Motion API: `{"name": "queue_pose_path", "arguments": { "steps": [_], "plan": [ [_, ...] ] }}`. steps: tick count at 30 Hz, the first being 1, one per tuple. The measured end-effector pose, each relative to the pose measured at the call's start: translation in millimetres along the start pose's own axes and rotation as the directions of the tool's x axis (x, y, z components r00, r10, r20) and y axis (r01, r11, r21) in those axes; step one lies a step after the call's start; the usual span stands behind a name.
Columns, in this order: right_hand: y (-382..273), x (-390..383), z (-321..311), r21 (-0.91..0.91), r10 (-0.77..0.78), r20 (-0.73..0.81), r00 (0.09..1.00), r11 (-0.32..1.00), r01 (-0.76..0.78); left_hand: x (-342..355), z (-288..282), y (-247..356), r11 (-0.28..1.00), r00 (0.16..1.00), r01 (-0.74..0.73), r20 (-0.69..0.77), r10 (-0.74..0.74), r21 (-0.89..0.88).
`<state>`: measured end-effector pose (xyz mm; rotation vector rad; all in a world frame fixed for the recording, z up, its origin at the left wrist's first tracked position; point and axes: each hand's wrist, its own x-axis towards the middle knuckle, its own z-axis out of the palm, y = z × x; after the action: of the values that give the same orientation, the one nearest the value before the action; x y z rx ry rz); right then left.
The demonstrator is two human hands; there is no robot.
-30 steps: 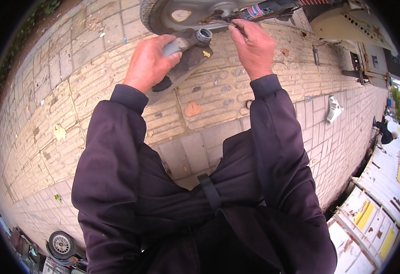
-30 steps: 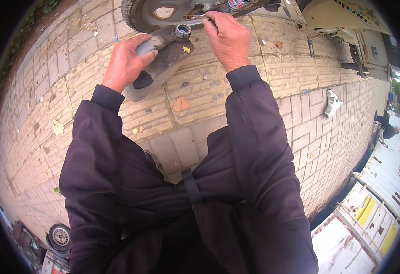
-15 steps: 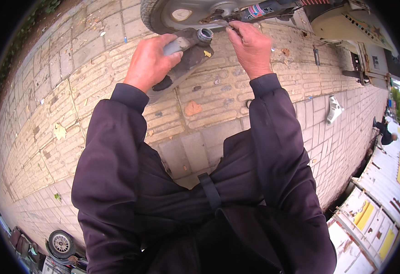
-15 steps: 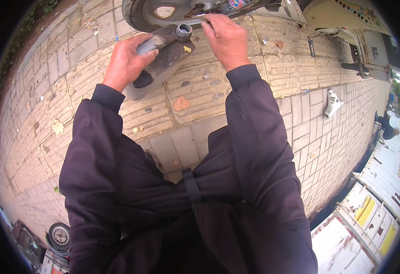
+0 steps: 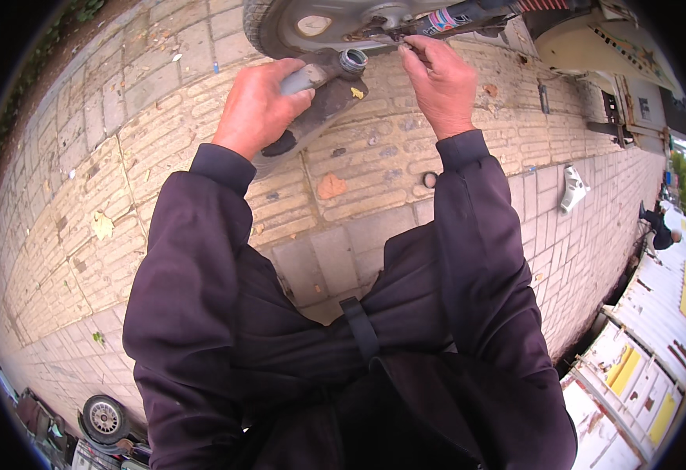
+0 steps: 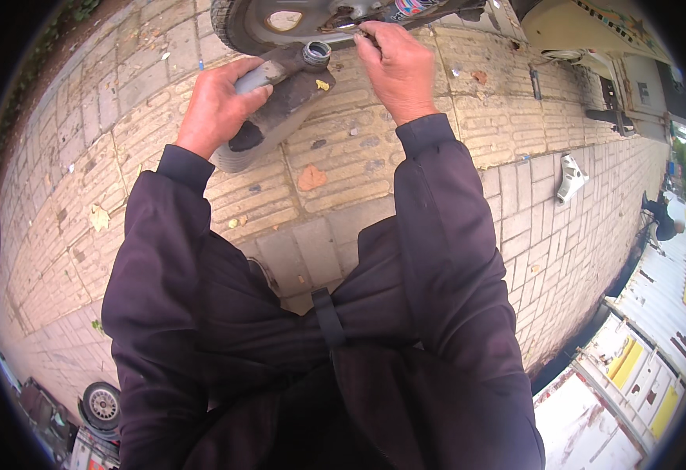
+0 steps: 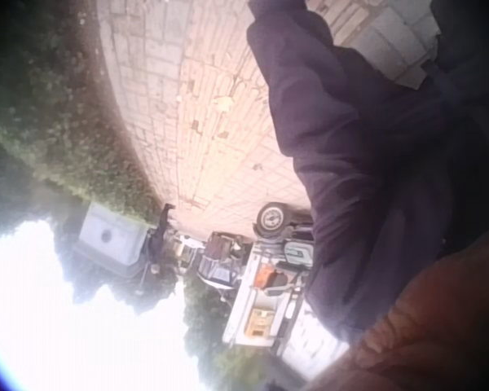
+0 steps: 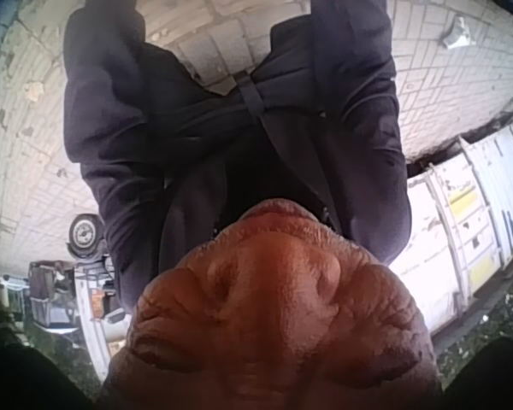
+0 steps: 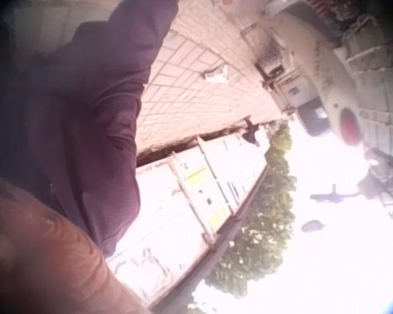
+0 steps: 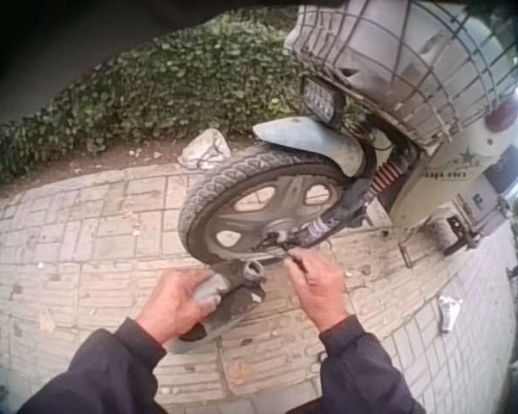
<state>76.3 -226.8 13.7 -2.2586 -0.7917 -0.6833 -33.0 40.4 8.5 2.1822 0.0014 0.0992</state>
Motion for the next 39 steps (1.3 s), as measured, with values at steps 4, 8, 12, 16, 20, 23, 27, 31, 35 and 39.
{"name": "queue_pose_path", "arguments": {
  "steps": [4, 8, 12, 16, 20, 23, 27, 31, 35, 39],
  "plan": [
    [-0.3, -1.3, 0.8, 0.051, 0.042, 0.018, 0.999, 0.998, -0.043, -0.4, -0.8, 0.3, 0.999, 1.000, -0.006, -0.007, 0.007, 0.042],
    [-1.3, -3.8, 3.2, 0.106, 0.095, 0.027, 0.995, 0.990, -0.098, 0.1, -0.4, 0.4, 0.999, 1.000, -0.011, -0.011, 0.011, 0.034],
    [1.2, -4.2, 6.2, 0.138, 0.165, -0.006, 0.986, 0.977, -0.163, -0.1, 0.7, 1.2, 1.000, 1.000, -0.010, -0.027, 0.009, -0.011],
    [6.7, -4.8, 5.0, 0.217, 0.296, -0.044, 0.954, 0.935, -0.280, -1.0, 0.0, 2.4, 1.000, 1.000, -0.007, -0.014, 0.007, -0.001],
    [10.9, -7.1, 4.5, 0.160, 0.240, -0.012, 0.971, 0.959, -0.236, 0.0, 1.7, 2.6, 1.000, 1.000, 0.014, -0.012, -0.014, -0.002],
    [9.9, -5.8, 0.7, 0.177, 0.280, 0.006, 0.960, 0.945, -0.276, -0.4, 1.8, 2.5, 1.000, 1.000, 0.004, -0.006, -0.004, -0.008],
    [0.9, 1.9, -19.4, 0.389, 0.344, -0.002, 0.939, 0.865, -0.316, -0.9, 1.2, 2.5, 1.000, 1.000, -0.007, -0.010, 0.007, 0.006],
    [-5.7, 10.5, -59.7, 0.491, 0.396, 0.044, 0.917, 0.791, -0.365, -0.9, 1.0, 2.4, 1.000, 1.000, -0.009, -0.014, 0.009, -0.012],
    [-6.6, 9.4, -68.4, 0.416, 0.411, 0.111, 0.905, 0.808, -0.417, 0.4, 7.5, 4.1, 0.999, 0.999, -0.047, -0.016, 0.047, 0.018],
    [-3.2, 2.2, -60.5, 0.347, 0.363, 0.239, 0.901, 0.834, -0.428, -1.2, 13.6, 10.4, 0.993, 0.994, -0.112, -0.006, 0.112, 0.031]
  ]
}}
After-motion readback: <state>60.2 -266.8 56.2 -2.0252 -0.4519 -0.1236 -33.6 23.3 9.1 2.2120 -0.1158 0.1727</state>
